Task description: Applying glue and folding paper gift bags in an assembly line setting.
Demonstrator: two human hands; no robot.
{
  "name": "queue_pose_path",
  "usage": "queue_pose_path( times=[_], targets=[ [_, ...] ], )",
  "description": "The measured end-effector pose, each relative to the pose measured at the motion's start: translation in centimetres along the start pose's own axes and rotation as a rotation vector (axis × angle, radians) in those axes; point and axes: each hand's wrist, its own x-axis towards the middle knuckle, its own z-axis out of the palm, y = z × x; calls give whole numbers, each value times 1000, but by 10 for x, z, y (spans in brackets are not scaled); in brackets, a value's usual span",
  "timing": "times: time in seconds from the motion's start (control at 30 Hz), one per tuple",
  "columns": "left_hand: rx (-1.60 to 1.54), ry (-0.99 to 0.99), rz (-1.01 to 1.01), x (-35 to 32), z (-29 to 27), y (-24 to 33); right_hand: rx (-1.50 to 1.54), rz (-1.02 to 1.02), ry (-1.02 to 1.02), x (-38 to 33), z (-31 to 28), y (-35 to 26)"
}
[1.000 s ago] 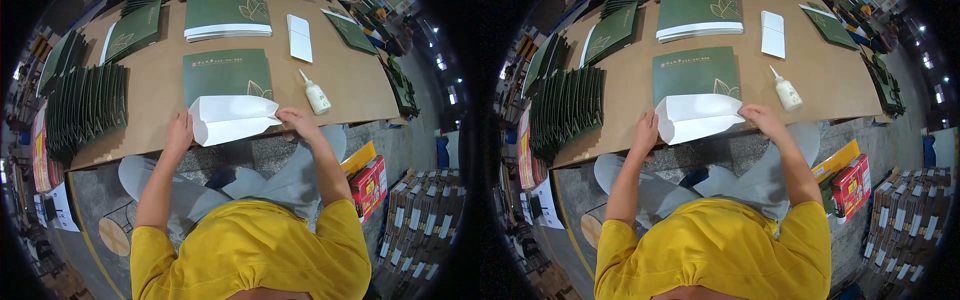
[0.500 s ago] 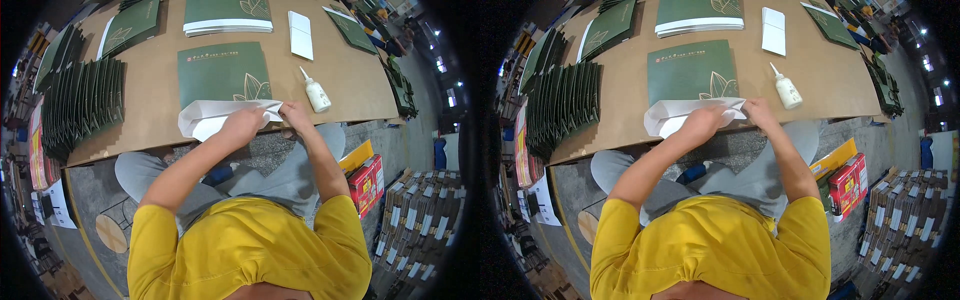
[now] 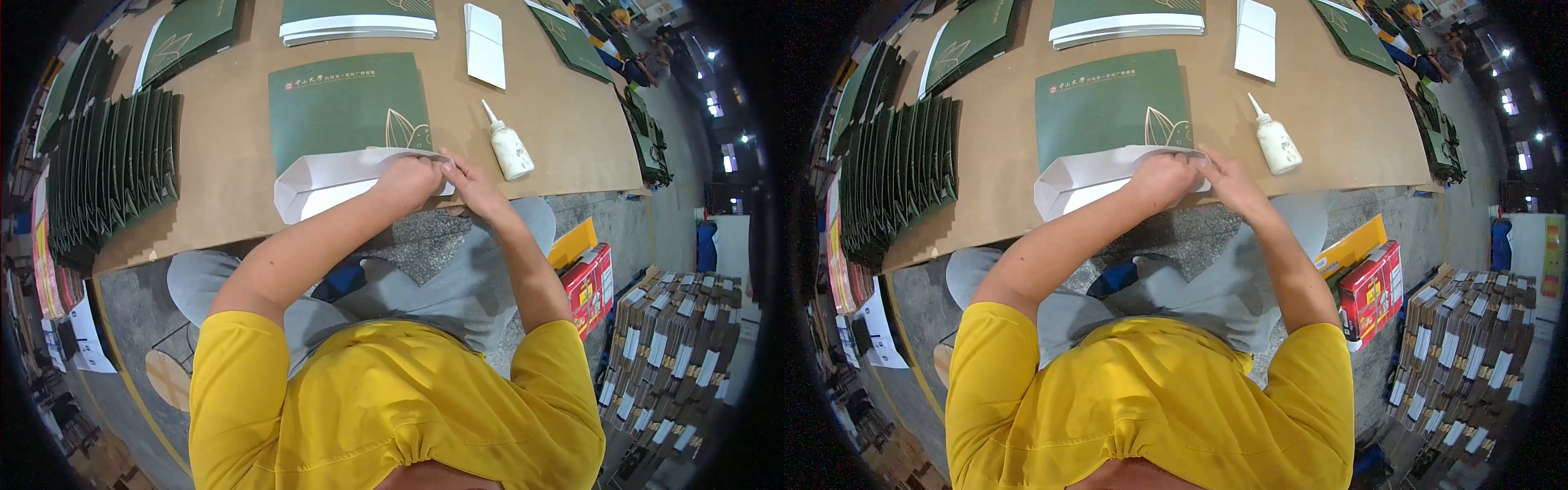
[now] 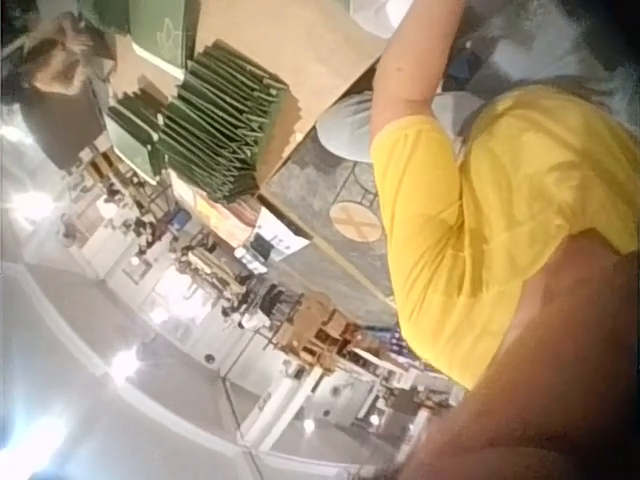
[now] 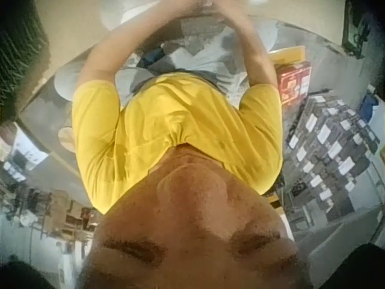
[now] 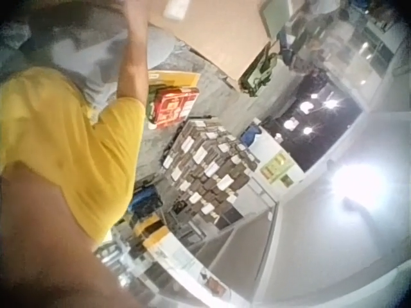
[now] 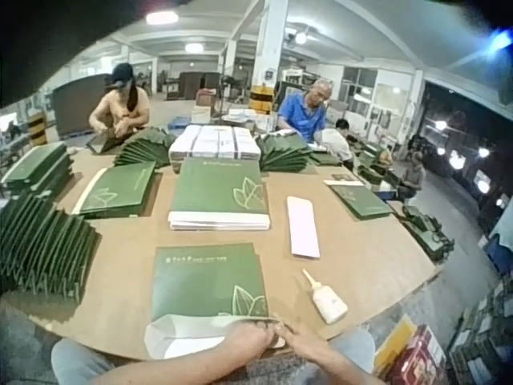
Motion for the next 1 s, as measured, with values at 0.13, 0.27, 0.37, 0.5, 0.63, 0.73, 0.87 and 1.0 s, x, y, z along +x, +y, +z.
queue_pose_path(
  times=[0.13, 0.27, 0.37, 0.5, 0.63, 0.73, 0.87, 1.0],
  targets=[
    [-57, -63, -103, 9, 5, 2, -196, 153, -47, 2, -4, -22],
    [51, -215, -126, 5, 6, -2, -757, -54, 160, 7, 20, -43],
    [-52, -45, -125, -8, 17, -9, -795, -52, 206, 12, 18, -35],
    [-122, 144, -63, -18, 16, -10, -429, -28, 185, 8, 6, -33],
    [-18, 21, -47, -16, 22, -12, -417, -99, 82, 7, 25, -38],
    [-324, 198, -121, -12, 19, -7, -252, -112, 150, 16, 18, -14],
    [-1046, 495, -232, -16, 20, -32, 285, -103, 150, 24, 49, -7],
    [-1890, 625, -674, -7, 7, -54, -87, -320, 177, 33, 85, 9]
  ],
)
